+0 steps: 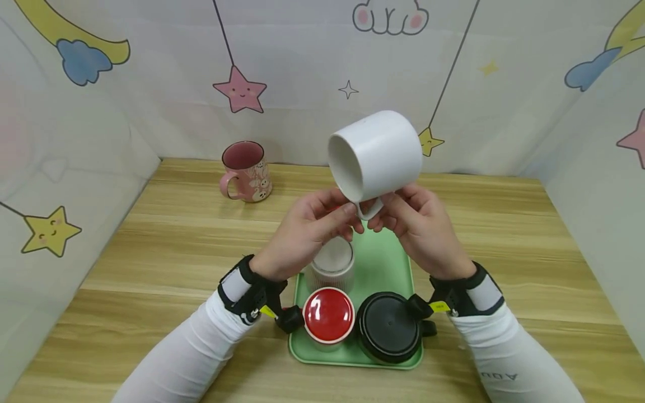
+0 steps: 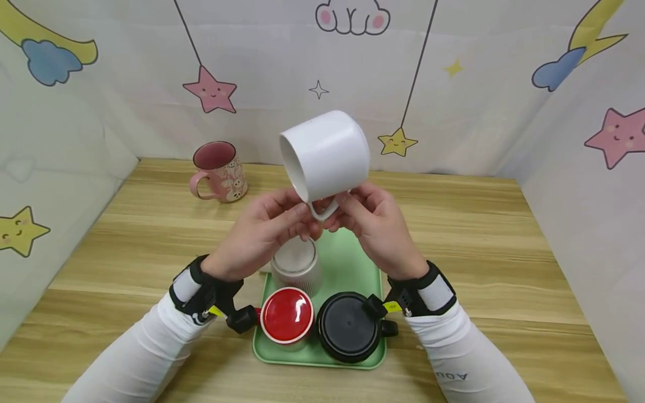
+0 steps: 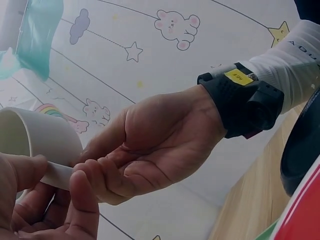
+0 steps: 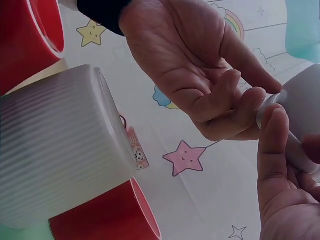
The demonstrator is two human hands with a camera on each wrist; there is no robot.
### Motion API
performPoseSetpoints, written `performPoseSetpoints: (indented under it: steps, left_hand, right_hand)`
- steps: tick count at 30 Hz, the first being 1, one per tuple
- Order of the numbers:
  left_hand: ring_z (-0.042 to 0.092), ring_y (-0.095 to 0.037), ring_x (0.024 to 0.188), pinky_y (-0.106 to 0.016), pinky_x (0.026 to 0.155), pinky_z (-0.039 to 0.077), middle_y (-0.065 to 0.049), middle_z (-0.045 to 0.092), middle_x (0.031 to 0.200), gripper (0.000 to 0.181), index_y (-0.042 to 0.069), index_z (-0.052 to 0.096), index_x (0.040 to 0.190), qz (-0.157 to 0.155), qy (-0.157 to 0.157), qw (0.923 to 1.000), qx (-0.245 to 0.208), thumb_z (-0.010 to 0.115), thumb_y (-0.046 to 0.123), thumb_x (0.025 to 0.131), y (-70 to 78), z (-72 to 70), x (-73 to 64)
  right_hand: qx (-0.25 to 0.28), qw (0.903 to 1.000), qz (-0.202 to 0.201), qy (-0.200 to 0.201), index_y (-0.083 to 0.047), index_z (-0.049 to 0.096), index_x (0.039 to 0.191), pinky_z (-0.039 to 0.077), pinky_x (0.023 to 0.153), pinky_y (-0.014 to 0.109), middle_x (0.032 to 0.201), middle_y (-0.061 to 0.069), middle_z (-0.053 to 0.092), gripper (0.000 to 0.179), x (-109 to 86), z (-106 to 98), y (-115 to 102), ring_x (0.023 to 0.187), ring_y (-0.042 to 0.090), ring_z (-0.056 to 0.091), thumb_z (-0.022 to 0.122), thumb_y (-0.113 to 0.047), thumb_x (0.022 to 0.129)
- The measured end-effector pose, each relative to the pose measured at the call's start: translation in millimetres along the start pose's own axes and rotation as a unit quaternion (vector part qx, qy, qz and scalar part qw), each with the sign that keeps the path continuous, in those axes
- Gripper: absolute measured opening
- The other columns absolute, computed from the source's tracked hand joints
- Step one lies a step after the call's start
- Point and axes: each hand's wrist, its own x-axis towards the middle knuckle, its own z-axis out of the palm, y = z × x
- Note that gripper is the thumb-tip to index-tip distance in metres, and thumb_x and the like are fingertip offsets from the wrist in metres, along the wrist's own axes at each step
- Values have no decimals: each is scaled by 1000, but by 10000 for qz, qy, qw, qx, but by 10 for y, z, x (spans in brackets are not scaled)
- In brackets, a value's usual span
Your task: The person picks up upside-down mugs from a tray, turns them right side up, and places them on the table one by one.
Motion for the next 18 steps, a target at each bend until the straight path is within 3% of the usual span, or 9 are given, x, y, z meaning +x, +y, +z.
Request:
performPoseSetpoints:
  steps: [9, 18]
  left_hand:
    - [61, -20, 86, -29, 76, 51, -13, 60, 98, 18, -5, 56, 117, -86, -132, 9978, -650, 48, 6, 105, -28, 29, -2]
    - [59, -21, 83, -30, 77, 51, -14, 57, 99, 20, -6, 54, 115, 83, -332, 9984, -452, 47, 10, 106, -5, 18, -26]
  right_hand:
    - [-135, 9993, 302, 179, 0, 54, 128, 54, 82, 33, 104, 13, 59, 26, -23, 19, 42, 86, 22, 63, 51, -10, 104]
    - [-322, 9985, 439, -17, 1, 53, 124, 54, 82, 34, 102, 16, 59, 23, -31, 44, 56, 88, 25, 61, 53, -10, 103]
